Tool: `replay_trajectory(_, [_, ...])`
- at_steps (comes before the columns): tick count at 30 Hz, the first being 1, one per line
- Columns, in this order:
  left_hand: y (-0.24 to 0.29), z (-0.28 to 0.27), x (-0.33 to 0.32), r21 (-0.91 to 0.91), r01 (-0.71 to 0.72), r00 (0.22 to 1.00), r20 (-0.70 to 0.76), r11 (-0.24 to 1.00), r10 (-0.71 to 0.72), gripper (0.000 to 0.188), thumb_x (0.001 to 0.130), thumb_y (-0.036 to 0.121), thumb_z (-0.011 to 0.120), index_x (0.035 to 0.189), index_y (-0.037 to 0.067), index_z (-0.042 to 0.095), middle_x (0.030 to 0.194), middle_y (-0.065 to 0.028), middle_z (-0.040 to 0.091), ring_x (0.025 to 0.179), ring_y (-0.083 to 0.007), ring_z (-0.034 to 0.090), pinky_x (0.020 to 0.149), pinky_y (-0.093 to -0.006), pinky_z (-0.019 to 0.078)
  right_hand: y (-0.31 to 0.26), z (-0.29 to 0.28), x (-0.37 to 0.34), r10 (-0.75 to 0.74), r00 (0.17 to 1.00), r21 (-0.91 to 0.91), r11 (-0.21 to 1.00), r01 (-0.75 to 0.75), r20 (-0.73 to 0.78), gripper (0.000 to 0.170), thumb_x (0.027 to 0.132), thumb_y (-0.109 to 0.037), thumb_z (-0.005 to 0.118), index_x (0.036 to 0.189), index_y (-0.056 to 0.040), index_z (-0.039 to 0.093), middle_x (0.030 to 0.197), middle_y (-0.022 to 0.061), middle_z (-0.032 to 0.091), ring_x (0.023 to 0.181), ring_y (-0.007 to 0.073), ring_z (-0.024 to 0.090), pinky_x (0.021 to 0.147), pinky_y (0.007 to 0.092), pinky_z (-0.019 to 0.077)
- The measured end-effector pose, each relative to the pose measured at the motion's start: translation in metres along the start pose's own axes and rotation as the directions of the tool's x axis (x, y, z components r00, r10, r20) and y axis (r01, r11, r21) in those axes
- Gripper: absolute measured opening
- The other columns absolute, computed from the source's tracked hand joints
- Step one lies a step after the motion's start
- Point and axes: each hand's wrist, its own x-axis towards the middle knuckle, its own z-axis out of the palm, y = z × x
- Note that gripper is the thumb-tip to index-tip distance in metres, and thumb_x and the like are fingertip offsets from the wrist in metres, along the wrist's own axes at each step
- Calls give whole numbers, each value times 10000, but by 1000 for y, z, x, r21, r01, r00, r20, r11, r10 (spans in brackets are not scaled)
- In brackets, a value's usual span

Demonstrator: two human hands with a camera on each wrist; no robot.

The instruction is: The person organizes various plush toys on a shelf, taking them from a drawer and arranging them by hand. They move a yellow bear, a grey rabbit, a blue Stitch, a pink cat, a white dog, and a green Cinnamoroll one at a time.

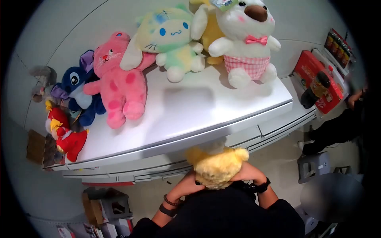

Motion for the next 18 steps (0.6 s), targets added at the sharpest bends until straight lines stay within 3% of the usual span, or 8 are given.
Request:
replay_trajectory(2, [20,-2,-14,-92,64,987,155,994,-49,692,832,227,759,1425,69,439,1482,-145,423,1367,-297,400,1147,-403,321,-37,2,-12,-52,999,-54,997,52,3,786,689,-151,866,1364,1,494,1369,150,560,1220,243,563,1038,354,440])
replay_trajectory(3, [-5,12,-21,21,-218,975,-39,976,219,653,867,311,735,1413,83,460,1412,-126,511,1301,-270,486,1108,-402,385,-51,-1,-14,-86,995,-134,987,93,56,741,681,-138,869,1327,3,534,1336,156,588,1186,251,593,1013,350,462])
replay_trajectory(4, [1,15,-31,-13,-206,977,-54,978,205,652,870,319,729,1413,81,457,1402,-125,513,1287,-266,490,1096,-399,390,-63,-2,-16,-123,986,-211,967,144,111,697,673,-125,872,1290,4,574,1304,161,616,1152,259,623,987,345,485])
replay_trajectory(5, [8,17,-39,-56,-187,980,-86,981,182,652,874,327,724,1413,80,454,1393,-125,516,1273,-262,495,1085,-396,395,-74,3,-17,-318,944,-138,935,328,90,612,661,-118,883,1207,8,637,1238,177,655,1093,282,662,940,354,514])
replay_trajectory(7, [14,23,-52,-139,-168,970,-200,976,139,651,881,344,712,1413,76,448,1374,-124,521,1246,-254,504,1061,-389,405,-84,-3,-22,-444,882,32,895,444,160,657,658,-121,895,1244,-2,624,1277,165,638,1105,247,652,925,349,517])
replay_trajectory(11, [36,12,-60,-133,-288,842,-507,948,185,652,895,377,689,1413,70,437,1337,-121,532,1190,-238,522,1014,-377,426,-48,-30,-29,-364,906,549,813,195,217,633,758,-125,833,1318,-38,550,1286,200,616,919,171,632,779,287,524])
replay_trajectory(13, [59,-8,-59,-37,-358,739,-622,933,259,654,903,393,677,1412,66,431,1318,-120,538,1162,-231,531,990,-370,436,-25,-36,-26,-338,927,490,843,221,164,514,843,-146,751,1300,-36,544,1189,163,654,885,145,621,757,263,511])
replay_trajectory(18, [147,-65,-55,252,-408,497,-745,877,445,661,920,435,648,1412,58,417,1271,-117,551,1093,-211,553,932,-354,461,-21,-47,-24,-129,954,476,879,-15,269,386,904,-117,657,1265,-24,555,1100,119,660,874,126,606,751,253,504])
